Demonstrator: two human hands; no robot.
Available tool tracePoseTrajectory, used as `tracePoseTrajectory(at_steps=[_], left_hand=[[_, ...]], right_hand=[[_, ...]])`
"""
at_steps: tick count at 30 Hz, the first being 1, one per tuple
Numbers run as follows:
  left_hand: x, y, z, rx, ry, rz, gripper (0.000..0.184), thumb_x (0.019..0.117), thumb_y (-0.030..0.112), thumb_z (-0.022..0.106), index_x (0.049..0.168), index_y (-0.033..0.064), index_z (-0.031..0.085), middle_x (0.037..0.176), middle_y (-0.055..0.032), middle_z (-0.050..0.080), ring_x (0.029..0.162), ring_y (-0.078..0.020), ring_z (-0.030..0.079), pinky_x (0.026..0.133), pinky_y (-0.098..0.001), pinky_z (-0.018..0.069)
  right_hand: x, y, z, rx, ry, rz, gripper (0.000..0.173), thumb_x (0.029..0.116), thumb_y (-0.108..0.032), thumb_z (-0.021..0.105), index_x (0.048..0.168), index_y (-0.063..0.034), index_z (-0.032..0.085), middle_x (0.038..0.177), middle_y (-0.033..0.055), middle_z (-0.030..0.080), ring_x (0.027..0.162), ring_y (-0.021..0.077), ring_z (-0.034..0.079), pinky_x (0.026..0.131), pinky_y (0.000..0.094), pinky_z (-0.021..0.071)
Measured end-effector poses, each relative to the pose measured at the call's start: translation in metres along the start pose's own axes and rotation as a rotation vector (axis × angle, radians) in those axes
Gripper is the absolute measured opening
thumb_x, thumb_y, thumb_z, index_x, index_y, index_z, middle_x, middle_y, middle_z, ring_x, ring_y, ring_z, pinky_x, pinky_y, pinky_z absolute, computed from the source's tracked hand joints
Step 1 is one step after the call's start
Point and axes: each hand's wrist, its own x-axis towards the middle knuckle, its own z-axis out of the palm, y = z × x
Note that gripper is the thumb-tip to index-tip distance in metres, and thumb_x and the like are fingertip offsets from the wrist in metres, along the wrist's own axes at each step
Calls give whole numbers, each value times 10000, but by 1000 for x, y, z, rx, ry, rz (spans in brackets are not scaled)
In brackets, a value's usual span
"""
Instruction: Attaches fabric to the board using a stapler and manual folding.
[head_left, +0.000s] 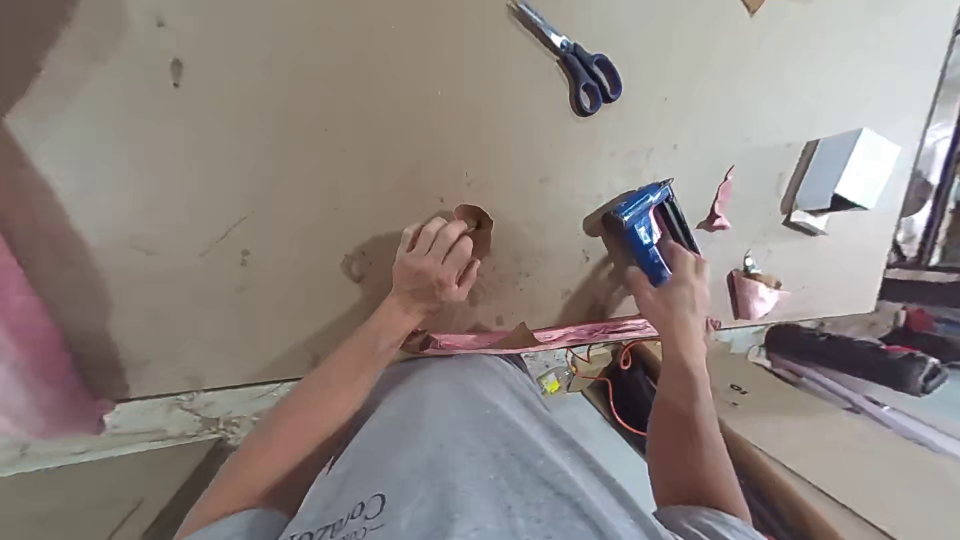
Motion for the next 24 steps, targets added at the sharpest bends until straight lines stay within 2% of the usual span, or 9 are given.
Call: tracePoseTrajectory(at_steps=[3,5,7,11,14,17,19,21,24], left_hand=[[27,8,-4,0,-157,-213,485,921,383,704,1270,52,634,1397,-227,588,1163,-392,645,902,-535,542],[36,5,3,-10,-183,-208,248,971,303,648,1056,82,722,1276,-172,674,1071,-361,672,867,-508,539],[26,0,9,-36,-193,-169,191,974,259,633,970,94,729,1251,-147,698,1081,-345,681,887,-491,549],[23,-8,14,-116,-183,-189,290,951,263,657,1195,125,733,1349,-169,651,1164,-368,649,932,-486,548],[24,-11,13,-231,-151,-259,184,959,226,669,1038,122,797,1093,-109,747,976,-282,692,831,-408,564],[28,-15,15,-316,-105,-352,171,959,198,676,968,91,809,947,-92,760,872,-218,711,770,-348,574],[31,-17,16,-332,-115,-365,155,956,175,679,976,85,804,981,-91,762,906,-202,728,789,-333,593],[32,-18,15,-316,-137,-361,151,959,172,674,970,85,797,992,-95,760,899,-214,727,760,-345,590],[34,-19,14,-267,-181,-372,186,976,187,641,1022,100,800,975,-109,734,872,-256,703,703,-378,566]], right_hand=[[44,-3,28,8,-59,-44,966,856,-470,788,1620,-139,299,1395,339,517,1260,541,526,981,729,441],[62,1,17,-18,-103,-53,913,881,-306,769,1629,-146,270,1345,343,552,1180,558,578,920,751,461],[65,16,-12,-86,-172,-20,851,873,-171,740,1606,-119,311,1310,353,576,1124,591,595,855,797,462],[31,95,-108,-234,-59,54,560,939,-237,666,1462,-84,536,1217,356,634,1098,587,612,878,796,435],[-49,152,-159,-140,25,289,532,952,-371,650,1319,12,602,1196,296,661,1098,403,665,947,630,514],[-126,86,-155,189,67,411,577,876,-244,757,1317,65,549,1134,162,682,939,195,696,830,443,608],[-148,-1,-124,425,61,379,577,839,-182,797,1323,-2,539,1124,33,703,923,127,713,792,390,639],[-142,-83,-80,547,23,282,484,851,-257,823,1263,-140,599,1079,-90,729,931,52,715,806,325,640],[-112,-159,-29,475,-119,67,343,887,-351,747,1152,-142,688,950,-72,751,857,-2,713,745,263,633]])
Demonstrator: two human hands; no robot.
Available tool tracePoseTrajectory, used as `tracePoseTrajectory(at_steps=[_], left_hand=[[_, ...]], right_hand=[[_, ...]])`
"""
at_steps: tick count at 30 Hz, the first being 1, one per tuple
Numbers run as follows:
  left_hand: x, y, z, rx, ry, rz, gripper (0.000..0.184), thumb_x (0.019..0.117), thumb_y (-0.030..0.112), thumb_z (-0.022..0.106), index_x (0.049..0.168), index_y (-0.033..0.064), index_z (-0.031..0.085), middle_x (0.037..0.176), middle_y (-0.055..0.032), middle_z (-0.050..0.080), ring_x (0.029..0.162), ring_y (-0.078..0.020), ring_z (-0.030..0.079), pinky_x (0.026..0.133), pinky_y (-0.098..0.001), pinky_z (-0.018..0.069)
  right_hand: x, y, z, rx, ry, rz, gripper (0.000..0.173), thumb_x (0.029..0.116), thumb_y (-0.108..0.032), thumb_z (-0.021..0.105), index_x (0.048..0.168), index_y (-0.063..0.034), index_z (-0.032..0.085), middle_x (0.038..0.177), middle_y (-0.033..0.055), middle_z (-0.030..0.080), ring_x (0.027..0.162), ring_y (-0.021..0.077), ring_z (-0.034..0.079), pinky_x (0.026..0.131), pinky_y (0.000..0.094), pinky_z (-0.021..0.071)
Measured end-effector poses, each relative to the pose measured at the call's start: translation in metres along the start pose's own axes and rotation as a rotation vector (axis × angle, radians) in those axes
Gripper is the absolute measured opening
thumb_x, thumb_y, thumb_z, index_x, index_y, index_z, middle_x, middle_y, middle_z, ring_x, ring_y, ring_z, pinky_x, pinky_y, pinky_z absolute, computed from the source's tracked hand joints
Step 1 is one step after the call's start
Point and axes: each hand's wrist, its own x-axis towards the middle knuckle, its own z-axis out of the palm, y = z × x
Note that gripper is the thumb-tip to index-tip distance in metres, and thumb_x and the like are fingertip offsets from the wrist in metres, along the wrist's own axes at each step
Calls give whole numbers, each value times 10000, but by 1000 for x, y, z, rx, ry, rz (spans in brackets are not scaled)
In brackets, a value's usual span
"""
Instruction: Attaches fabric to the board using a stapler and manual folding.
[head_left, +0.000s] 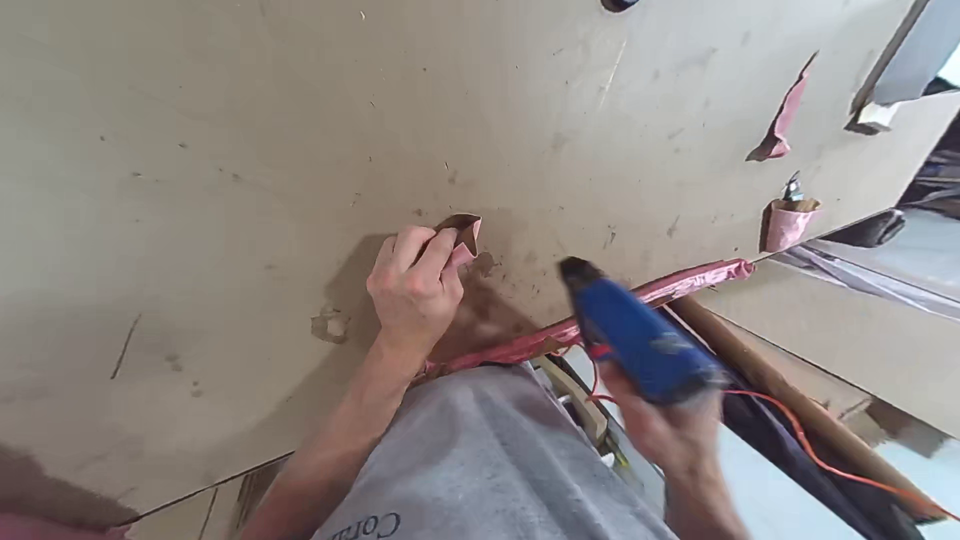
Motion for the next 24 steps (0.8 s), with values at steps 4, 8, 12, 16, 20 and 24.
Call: tracePoseTrajectory(at_steps=[4,8,12,16,20,24], left_hand=[[2,-2,-3,9,-36,-60,201,971,198,621,1022,106,793,978,-117,713,829,-252,693,651,-375,551],[7,-3,-3,-31,-39,-85,151,947,197,677,988,103,787,967,-124,710,772,-253,688,590,-378,536],[8,-5,-4,-47,-41,-86,167,938,227,690,981,98,787,949,-121,700,753,-242,680,569,-364,521],[8,-6,-3,-60,-43,-90,160,938,218,691,980,97,788,954,-118,702,764,-237,678,580,-353,517],[8,-6,-4,-54,-52,-93,155,935,207,680,972,99,786,960,-117,704,780,-235,684,589,-353,523],[8,-7,-4,-52,-49,-85,166,944,214,667,980,107,789,962,-110,705,786,-234,681,589,-352,517]], right_hand=[[33,-38,40,-159,-198,-63,419,853,-348,691,1195,-107,730,908,-21,771,803,3,713,674,267,598],[44,-43,53,-142,-227,-50,385,863,-319,689,1164,-82,729,899,-21,768,808,-11,710,687,237,593],[48,-45,57,-172,-252,-31,398,865,-332,683,1174,-85,730,913,-19,773,822,1,715,697,252,594],[49,-48,58,-188,-272,-27,399,855,-320,687,1178,-89,731,905,-20,772,818,-7,711,694,238,587],[46,-51,57,-220,-281,-37,428,845,-346,677,1183,-89,730,901,-19,770,810,-13,705,682,225,575],[46,-52,58,-235,-292,-23,416,850,-329,667,1190,-97,731,899,-22,769,800,-6,705,675,239,577]])
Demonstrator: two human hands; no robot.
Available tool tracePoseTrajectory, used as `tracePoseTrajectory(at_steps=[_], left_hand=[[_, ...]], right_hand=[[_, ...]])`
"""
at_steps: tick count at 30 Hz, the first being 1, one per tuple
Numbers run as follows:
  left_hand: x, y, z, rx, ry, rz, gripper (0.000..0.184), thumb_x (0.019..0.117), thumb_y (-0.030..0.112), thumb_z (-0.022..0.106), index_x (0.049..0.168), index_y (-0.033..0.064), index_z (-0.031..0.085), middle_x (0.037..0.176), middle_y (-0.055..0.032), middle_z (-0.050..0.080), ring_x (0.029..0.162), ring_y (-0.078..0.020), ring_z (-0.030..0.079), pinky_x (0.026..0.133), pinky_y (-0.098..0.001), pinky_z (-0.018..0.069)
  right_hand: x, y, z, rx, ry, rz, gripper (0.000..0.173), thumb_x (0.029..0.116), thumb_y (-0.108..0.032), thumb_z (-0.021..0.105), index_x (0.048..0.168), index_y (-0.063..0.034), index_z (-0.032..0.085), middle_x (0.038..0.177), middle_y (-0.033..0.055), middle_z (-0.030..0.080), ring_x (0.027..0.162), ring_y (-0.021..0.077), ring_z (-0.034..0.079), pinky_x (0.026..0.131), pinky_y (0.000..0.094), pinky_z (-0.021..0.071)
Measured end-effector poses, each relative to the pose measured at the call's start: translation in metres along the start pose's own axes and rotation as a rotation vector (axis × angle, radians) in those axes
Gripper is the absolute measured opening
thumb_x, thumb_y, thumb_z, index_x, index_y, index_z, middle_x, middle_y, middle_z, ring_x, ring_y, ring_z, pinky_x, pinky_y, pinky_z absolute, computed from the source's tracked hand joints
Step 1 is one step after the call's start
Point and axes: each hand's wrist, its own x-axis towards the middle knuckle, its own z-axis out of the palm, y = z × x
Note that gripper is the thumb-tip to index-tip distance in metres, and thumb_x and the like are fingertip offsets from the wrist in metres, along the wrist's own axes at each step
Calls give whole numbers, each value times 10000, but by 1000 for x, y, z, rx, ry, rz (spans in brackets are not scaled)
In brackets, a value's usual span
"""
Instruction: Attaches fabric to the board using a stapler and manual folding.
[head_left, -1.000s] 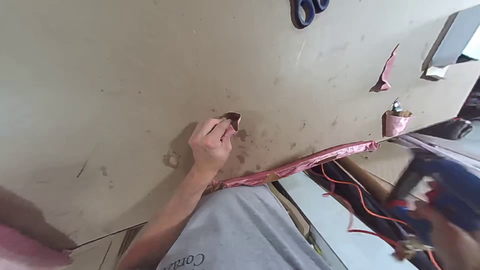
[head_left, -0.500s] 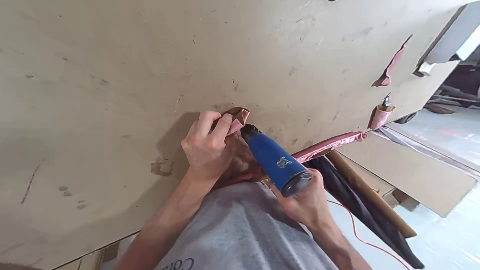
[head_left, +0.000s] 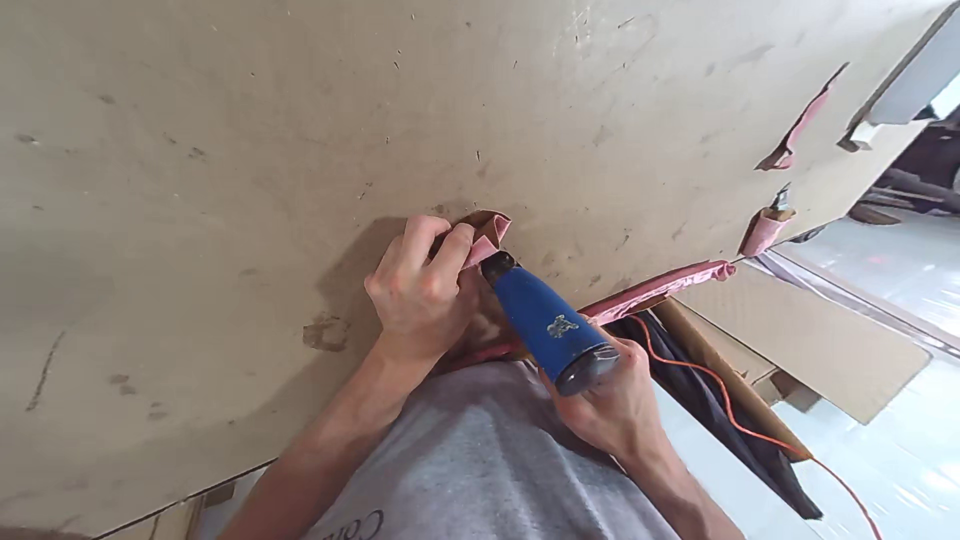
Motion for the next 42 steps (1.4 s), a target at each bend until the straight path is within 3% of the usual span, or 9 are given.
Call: tracePoseTrajectory(at_steps=[10,16,21,25,28,31,34,38,42], left_hand=[[0,-3,2,-26,14,18,182,946,228,668,983,94,786,992,-132,709,809,-243,690,611,-368,532],[-9,6,-32,-55,-212,-168,864,884,551,693,1518,39,406,1179,-168,696,933,-319,707,738,-533,581],[-12,22,-45,-10,-404,-319,526,879,451,753,1190,32,688,1163,-192,680,1091,-363,661,941,-589,524],[-4,31,-30,87,-335,-281,535,917,570,677,1044,57,758,1202,-156,647,1130,-339,616,950,-565,500],[-5,32,-16,166,-206,-278,542,920,550,673,1199,86,703,1190,-163,680,1135,-358,639,958,-580,503],[-13,34,-14,156,-124,-279,640,911,518,676,1352,75,540,1186,-190,681,1085,-380,666,901,-599,523],[-30,29,-21,135,-81,-198,553,1018,501,517,1283,23,598,1201,-222,663,1105,-405,655,899,-596,531],[-25,24,-3,282,21,-210,487,1042,469,442,1185,38,620,1458,-207,511,1400,-443,426,1029,-658,392],[-14,18,4,303,-54,-267,565,1062,394,299,1493,58,447,1736,-138,78,1595,-397,-8,1201,-733,38]], right_hand=[[-3,10,-11,6,56,58,361,820,-335,706,1091,-97,728,856,-28,753,773,12,707,663,276,596],[22,80,-77,-410,278,325,458,927,-360,615,1287,-77,616,886,211,697,816,418,685,681,655,494],[69,185,-96,-476,290,292,656,916,-251,646,1535,-173,441,1095,326,677,965,574,653,744,782,460],[75,227,-95,-340,304,205,763,875,-138,700,1564,-129,370,1184,342,638,1037,583,629,796,794,463],[34,199,-121,-244,368,215,617,871,-156,725,1410,-21,458,1081,345,644,953,565,643,745,773,477],[-57,203,-184,-6,435,-71,520,918,-315,726,1335,-71,535,1094,136,688,937,257,701,801,506,596],[-93,231,-191,712,560,-411,396,1033,-408,585,1294,-111,567,1085,20,709,985,175,710,911,393,604],[-53,164,-105,1515,-51,-570,611,897,-604,631,1263,-115,662,952,52,714,779,194,703,687,369,619],[-11,126,-22,1355,-560,-162,265,846,-219,723,1071,-123,621,787,-2,656,614,122,643,552,299,572]])
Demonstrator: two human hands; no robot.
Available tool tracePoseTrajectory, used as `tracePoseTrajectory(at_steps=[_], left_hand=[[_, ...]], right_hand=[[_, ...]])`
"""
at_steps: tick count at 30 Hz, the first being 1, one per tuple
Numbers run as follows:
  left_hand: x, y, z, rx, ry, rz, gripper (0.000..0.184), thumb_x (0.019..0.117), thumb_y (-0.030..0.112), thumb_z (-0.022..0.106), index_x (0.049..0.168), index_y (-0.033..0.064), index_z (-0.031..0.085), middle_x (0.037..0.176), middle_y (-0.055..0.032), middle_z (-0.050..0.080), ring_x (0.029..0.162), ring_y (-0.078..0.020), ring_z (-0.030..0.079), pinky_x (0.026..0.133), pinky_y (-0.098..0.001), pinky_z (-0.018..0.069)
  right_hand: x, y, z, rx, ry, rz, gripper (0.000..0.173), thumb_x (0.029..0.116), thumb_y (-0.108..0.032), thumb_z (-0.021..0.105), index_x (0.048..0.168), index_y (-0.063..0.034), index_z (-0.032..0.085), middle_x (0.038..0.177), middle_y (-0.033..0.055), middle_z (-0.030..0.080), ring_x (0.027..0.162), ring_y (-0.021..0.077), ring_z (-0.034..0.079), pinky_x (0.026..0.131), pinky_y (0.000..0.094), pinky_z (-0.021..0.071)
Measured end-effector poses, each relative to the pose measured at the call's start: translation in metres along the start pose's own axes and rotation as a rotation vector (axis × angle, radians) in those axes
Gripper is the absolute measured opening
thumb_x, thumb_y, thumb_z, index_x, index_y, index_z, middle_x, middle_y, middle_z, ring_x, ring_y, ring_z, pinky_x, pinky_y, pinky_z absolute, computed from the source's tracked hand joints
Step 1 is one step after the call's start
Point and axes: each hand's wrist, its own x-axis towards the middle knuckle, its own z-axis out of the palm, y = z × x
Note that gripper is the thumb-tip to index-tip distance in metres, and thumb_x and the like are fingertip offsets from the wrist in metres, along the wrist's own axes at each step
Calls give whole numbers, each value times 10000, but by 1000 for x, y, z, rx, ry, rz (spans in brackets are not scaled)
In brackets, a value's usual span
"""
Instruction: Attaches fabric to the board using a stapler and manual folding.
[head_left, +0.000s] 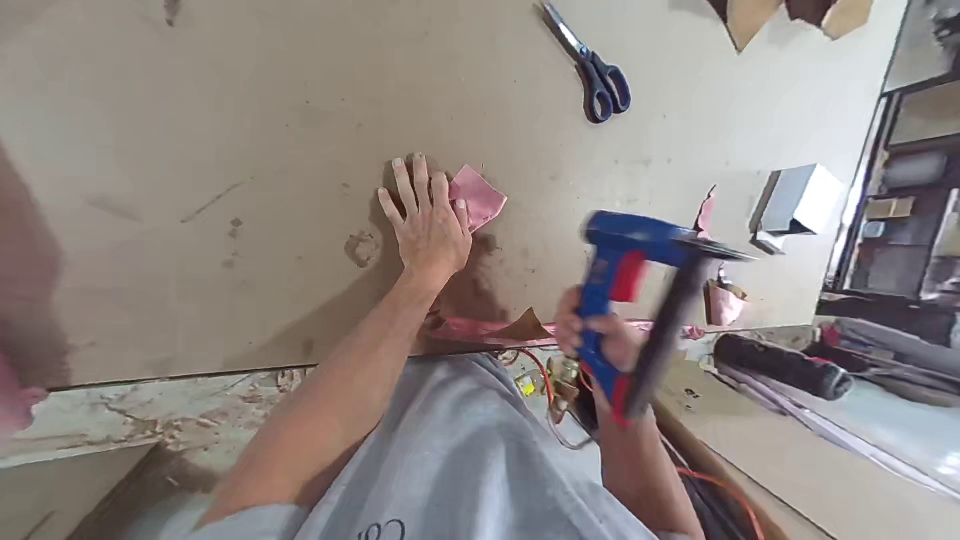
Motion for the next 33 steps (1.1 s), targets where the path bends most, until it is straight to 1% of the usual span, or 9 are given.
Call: tracePoseTrajectory(at_steps=[9,12,15,17,20,24,26,30,33], left_hand=[[-7,0,1,53,-37,3,611,1081,390,278,1611,85,286,1740,-119,86,1596,-398,33,1198,-734,68],[-3,-3,5,47,1,-24,615,1055,422,261,1581,119,361,1723,-105,188,1593,-390,73,1197,-728,83],[-1,-5,-1,-12,54,42,663,1037,564,283,1464,115,518,1696,-114,263,1588,-392,102,1208,-716,70],[-12,-3,-5,-23,17,112,671,949,618,500,1321,73,622,1639,-148,363,1561,-414,190,1195,-716,146],[-30,11,-25,-27,-105,115,503,927,373,713,1313,66,612,1368,-202,598,1269,-429,563,979,-643,477],[-72,-8,-62,-155,267,424,393,953,289,687,1199,-14,637,1045,-205,714,854,-339,732,705,-498,603],[-80,-32,-95,-235,480,705,327,924,254,718,1114,4,629,1074,-165,731,968,-261,720,860,-432,584],[-67,-38,-198,-276,697,1151,100,1048,160,534,1021,85,595,1026,-93,729,1113,-213,674,1072,-402,453],[-70,-11,-271,-255,764,1360,82,1065,161,524,1073,111,588,1052,-41,706,1191,-188,635,1160,-417,385]], right_hand=[[76,15,2,-393,34,447,45,903,-102,559,935,-99,589,642,-37,590,496,53,549,460,212,482],[66,-23,-19,-397,-3,408,129,897,-113,555,1023,-131,581,663,-51,617,497,49,584,470,215,530],[47,-82,-56,-717,294,170,122,914,-163,544,1034,-157,566,658,-66,605,499,50,583,466,243,535],[16,-108,-88,-1236,689,109,193,935,-263,631,1069,-126,651,736,24,634,585,154,608,504,383,523],[-23,-136,-150,-1727,922,273,456,836,-291,768,1169,-7,643,973,308,672,928,525,654,746,771,462],[-56,-134,-233,-1836,874,291,494,828,-213,769,1237,13,610,1066,366,653,1039,587,620,828,793,432],[-50,-124,-249,-1814,826,228,561,821,-210,776,1296,17,582,1182,376,618,1105,591,593,855,801,430],[-14,-133,-142,-1776,625,-245,681,812,-231,815,1386,19,548,1400,380,487,1233,633,487,934,841,366],[-3,-144,24,-1686,258,-725,685,852,-373,727,1451,-108,524,1468,185,512,1279,384,569,984,624,511]])
